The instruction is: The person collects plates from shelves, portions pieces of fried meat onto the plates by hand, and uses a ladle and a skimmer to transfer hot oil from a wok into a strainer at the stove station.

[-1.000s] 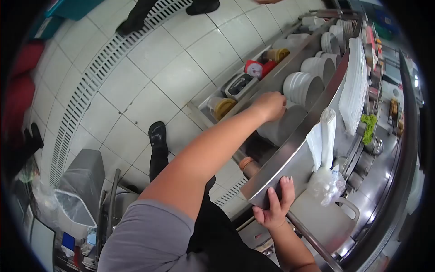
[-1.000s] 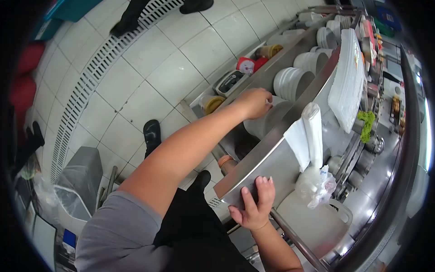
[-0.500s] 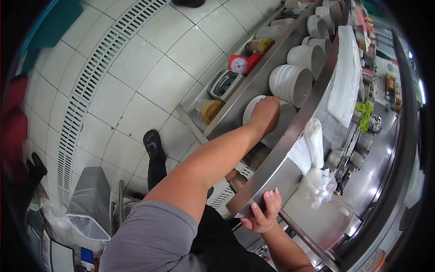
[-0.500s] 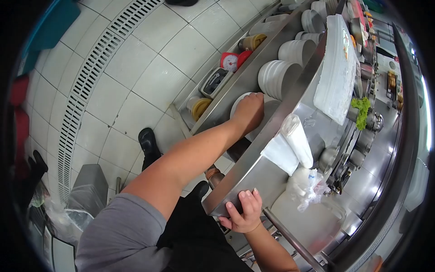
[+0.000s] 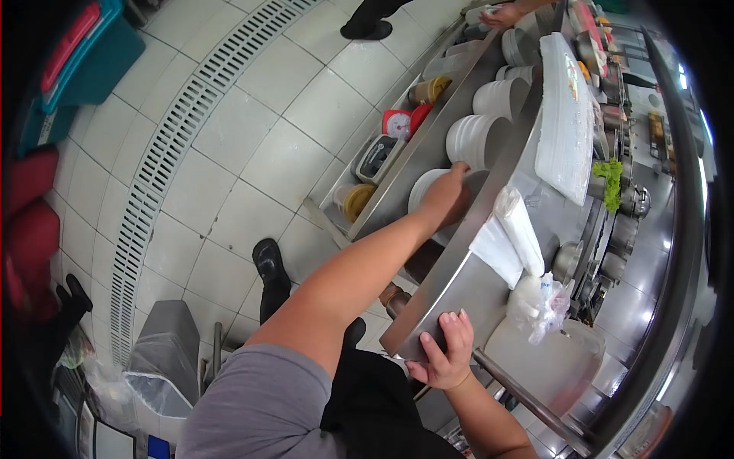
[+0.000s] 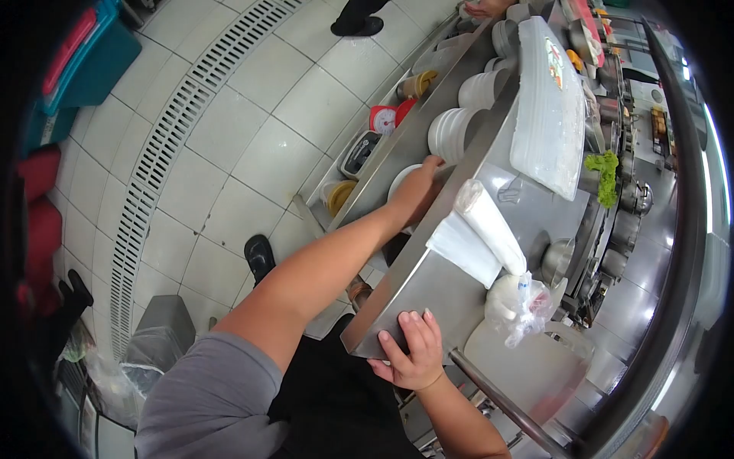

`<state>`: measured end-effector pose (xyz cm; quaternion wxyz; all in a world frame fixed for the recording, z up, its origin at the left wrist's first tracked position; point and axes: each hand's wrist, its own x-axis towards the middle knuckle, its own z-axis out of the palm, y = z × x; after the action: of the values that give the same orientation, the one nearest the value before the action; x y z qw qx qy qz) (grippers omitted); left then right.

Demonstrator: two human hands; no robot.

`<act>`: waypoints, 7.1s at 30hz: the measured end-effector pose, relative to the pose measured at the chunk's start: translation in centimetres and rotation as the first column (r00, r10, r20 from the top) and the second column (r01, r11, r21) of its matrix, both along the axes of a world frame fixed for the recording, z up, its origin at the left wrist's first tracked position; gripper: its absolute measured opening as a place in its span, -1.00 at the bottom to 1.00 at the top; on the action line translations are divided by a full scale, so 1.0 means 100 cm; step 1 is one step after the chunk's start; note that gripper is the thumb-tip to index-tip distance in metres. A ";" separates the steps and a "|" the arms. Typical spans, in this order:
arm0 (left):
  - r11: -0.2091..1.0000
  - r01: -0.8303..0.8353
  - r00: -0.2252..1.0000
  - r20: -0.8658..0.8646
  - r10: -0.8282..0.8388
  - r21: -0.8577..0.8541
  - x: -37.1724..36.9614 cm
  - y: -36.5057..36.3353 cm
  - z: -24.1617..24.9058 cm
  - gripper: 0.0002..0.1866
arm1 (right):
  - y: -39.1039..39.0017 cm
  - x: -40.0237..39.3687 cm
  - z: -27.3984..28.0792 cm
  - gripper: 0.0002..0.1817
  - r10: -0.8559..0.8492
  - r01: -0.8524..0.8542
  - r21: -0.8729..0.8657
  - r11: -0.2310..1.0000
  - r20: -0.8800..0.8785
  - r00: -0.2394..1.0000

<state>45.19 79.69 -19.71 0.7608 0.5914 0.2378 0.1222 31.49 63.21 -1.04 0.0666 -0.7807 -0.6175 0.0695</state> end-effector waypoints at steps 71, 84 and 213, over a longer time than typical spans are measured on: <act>0.899 -0.116 0.879 -0.377 0.291 0.422 -0.027 -0.505 0.252 -0.46 | -0.383 0.411 0.050 -0.59 -0.372 0.386 -0.202 0.900 -0.817 0.440; 0.917 -0.332 0.940 -0.166 0.299 -0.223 0.001 -0.486 0.237 -0.58 | -0.355 0.430 0.033 -0.37 -0.457 0.060 -0.454 0.889 -0.871 0.182; -0.280 -0.749 0.168 -0.580 0.797 -0.601 -0.421 -0.682 -0.081 -0.47 | -0.207 0.037 -0.249 0.15 -0.156 0.558 0.114 0.822 -0.897 0.413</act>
<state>3.07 11.46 -27.77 0.6638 -0.1623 0.5622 0.4658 35.19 42.55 -25.95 0.5338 -0.7241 -0.3139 0.3035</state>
